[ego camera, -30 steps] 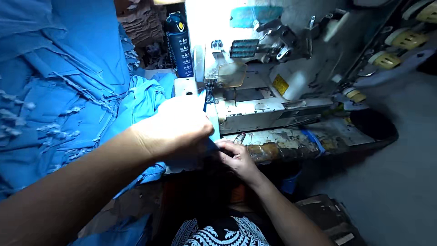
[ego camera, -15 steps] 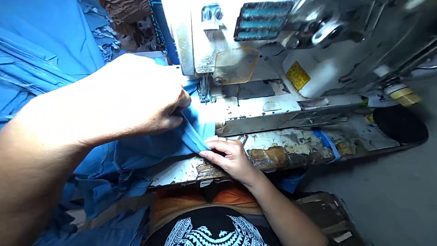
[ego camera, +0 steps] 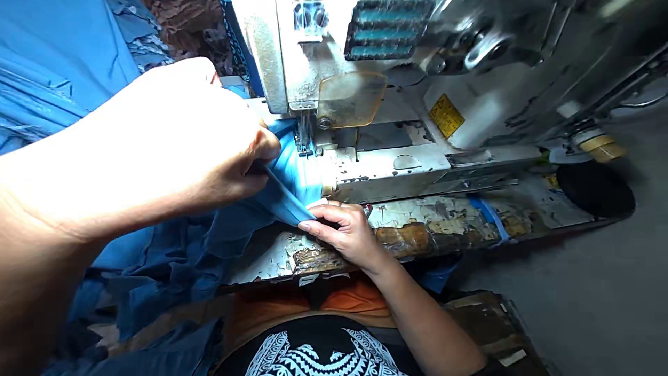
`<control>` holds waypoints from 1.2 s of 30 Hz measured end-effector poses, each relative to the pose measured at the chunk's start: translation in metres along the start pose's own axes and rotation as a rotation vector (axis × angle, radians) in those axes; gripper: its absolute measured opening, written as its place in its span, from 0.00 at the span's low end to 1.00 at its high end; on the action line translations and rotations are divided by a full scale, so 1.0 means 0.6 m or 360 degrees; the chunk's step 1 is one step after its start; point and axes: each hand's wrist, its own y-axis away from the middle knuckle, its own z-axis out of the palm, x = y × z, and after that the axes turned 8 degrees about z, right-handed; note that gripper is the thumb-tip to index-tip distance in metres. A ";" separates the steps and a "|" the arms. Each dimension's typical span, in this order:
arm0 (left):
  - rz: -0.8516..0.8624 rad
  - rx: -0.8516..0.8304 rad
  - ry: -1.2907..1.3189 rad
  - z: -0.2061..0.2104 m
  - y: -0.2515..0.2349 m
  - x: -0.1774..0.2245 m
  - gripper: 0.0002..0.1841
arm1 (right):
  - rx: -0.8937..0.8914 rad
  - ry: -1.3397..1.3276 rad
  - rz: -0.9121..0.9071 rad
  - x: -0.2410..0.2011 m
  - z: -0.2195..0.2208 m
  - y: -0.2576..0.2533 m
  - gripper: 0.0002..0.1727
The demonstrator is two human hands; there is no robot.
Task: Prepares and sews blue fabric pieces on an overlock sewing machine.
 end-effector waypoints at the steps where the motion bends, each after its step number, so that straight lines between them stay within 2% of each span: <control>1: -0.0004 0.0008 -0.0016 0.000 0.000 0.003 0.17 | 0.0004 -0.0001 0.0000 -0.002 -0.001 -0.002 0.07; 9: -0.0056 0.0107 -0.0051 -0.003 0.003 0.012 0.19 | 0.0010 -0.0008 -0.0026 -0.007 -0.004 -0.013 0.07; 13: -0.0194 0.0166 -0.0085 -0.001 0.004 0.017 0.22 | 0.0055 -0.0025 -0.0074 -0.011 -0.001 -0.016 0.07; 17: -0.0122 0.0168 -0.0129 0.000 0.000 0.037 0.25 | 0.0082 -0.0011 -0.0124 -0.014 -0.001 -0.018 0.06; 32: -0.0148 0.0209 -0.0102 -0.017 0.007 0.050 0.27 | 0.0147 0.0013 -0.0240 -0.023 0.000 -0.027 0.05; 34: -0.0180 0.0326 -0.0056 -0.007 0.012 0.070 0.27 | 0.0178 0.0016 -0.0240 -0.028 0.003 -0.018 0.05; 36: -0.0218 0.0552 0.0047 0.037 0.020 0.109 0.22 | 0.0215 0.0009 -0.0217 -0.038 0.009 0.003 0.04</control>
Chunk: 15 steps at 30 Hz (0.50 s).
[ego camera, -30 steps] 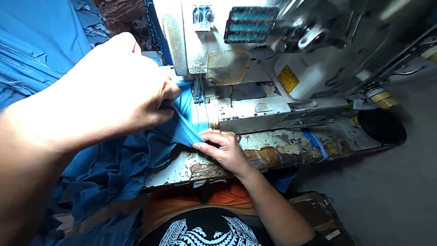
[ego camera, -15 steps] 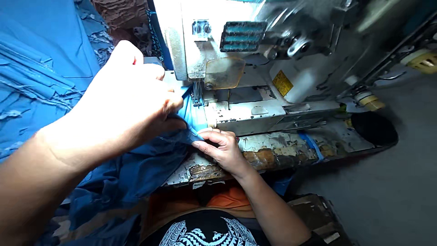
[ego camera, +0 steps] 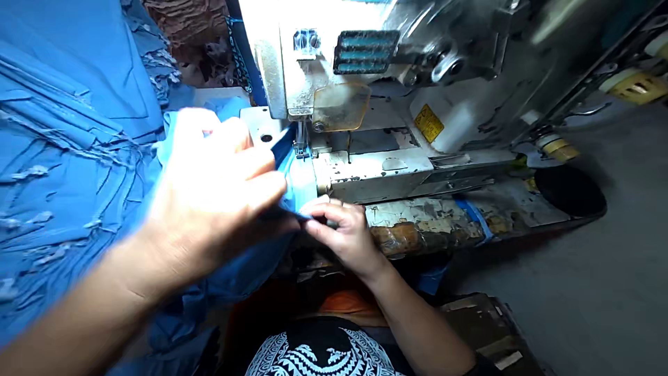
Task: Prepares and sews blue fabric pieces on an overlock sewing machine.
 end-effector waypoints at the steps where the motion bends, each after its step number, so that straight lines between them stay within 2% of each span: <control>1: -0.0045 0.0049 0.0050 0.029 0.018 0.015 0.17 | 0.0020 -0.0022 0.0009 -0.007 0.004 0.010 0.04; 3: -0.0133 0.0057 0.0109 0.082 0.054 0.022 0.09 | 0.0026 -0.0074 0.0013 -0.016 0.010 0.024 0.05; 4: -0.0181 0.0086 0.0128 0.096 0.065 0.017 0.09 | 0.0025 -0.0079 0.0026 -0.019 0.009 0.027 0.05; 10: -0.0285 0.0023 0.0104 0.062 0.055 0.008 0.12 | 0.0107 0.0028 0.0033 -0.043 0.001 0.030 0.06; 15: -0.0264 0.0017 0.0075 0.063 0.029 -0.010 0.12 | 0.0237 0.0117 0.0002 -0.035 0.006 0.019 0.06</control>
